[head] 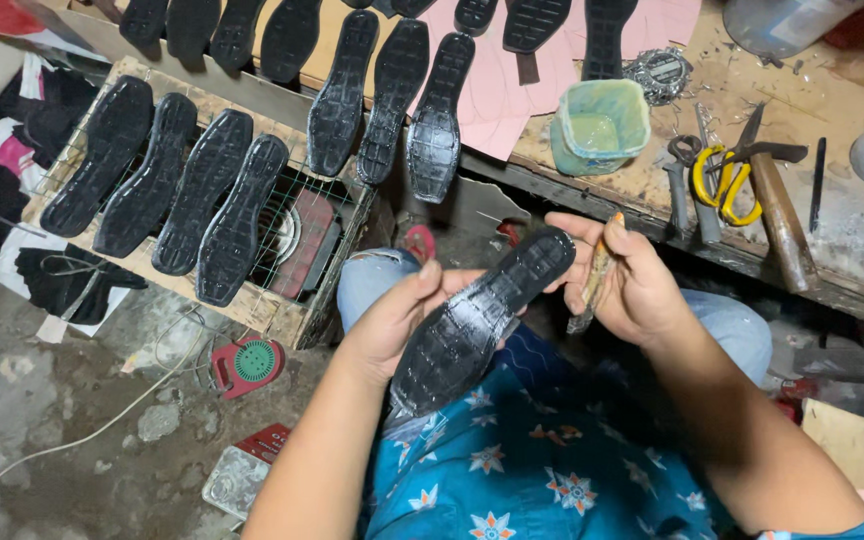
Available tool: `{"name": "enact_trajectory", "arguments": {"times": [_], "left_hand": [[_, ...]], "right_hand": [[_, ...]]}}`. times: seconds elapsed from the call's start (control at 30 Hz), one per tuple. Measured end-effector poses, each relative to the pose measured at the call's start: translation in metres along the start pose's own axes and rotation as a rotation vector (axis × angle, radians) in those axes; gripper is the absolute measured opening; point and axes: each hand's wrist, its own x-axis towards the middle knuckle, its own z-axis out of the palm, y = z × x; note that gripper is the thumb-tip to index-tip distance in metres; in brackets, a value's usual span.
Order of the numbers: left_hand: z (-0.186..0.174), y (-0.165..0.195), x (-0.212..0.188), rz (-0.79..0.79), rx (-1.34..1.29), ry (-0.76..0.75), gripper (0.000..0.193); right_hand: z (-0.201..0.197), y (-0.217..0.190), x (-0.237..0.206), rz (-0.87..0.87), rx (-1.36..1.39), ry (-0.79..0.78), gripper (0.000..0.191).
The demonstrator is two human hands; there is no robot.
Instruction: The person applies a liquid adhesive to the bottom surface of black shoe soles using a brush. They repeatedly dip the brush into a container and spread the glue across the sole, then place the treated sole on a nearby stack.
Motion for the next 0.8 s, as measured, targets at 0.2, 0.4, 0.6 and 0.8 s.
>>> {"name": "enact_trajectory", "arguments": {"times": [0.2, 0.4, 0.6, 0.8], "left_hand": [[-0.017, -0.010, 0.004, -0.048, 0.029, 0.142, 0.066], [-0.031, -0.013, -0.010, -0.073, -0.117, 0.145, 0.064], [-0.037, -0.014, -0.020, -0.094, -0.056, 0.089, 0.063], [-0.042, -0.008, -0.029, -0.045, -0.078, -0.075, 0.089]], "right_hand": [[-0.012, 0.004, -0.012, 0.049, -0.254, 0.071, 0.066], [0.010, -0.005, -0.025, 0.116, -0.737, -0.074, 0.093], [0.036, -0.014, -0.035, 0.214, -1.004, 0.048, 0.072], [0.048, -0.031, -0.042, 0.010, -1.259, -0.007, 0.065]]}}
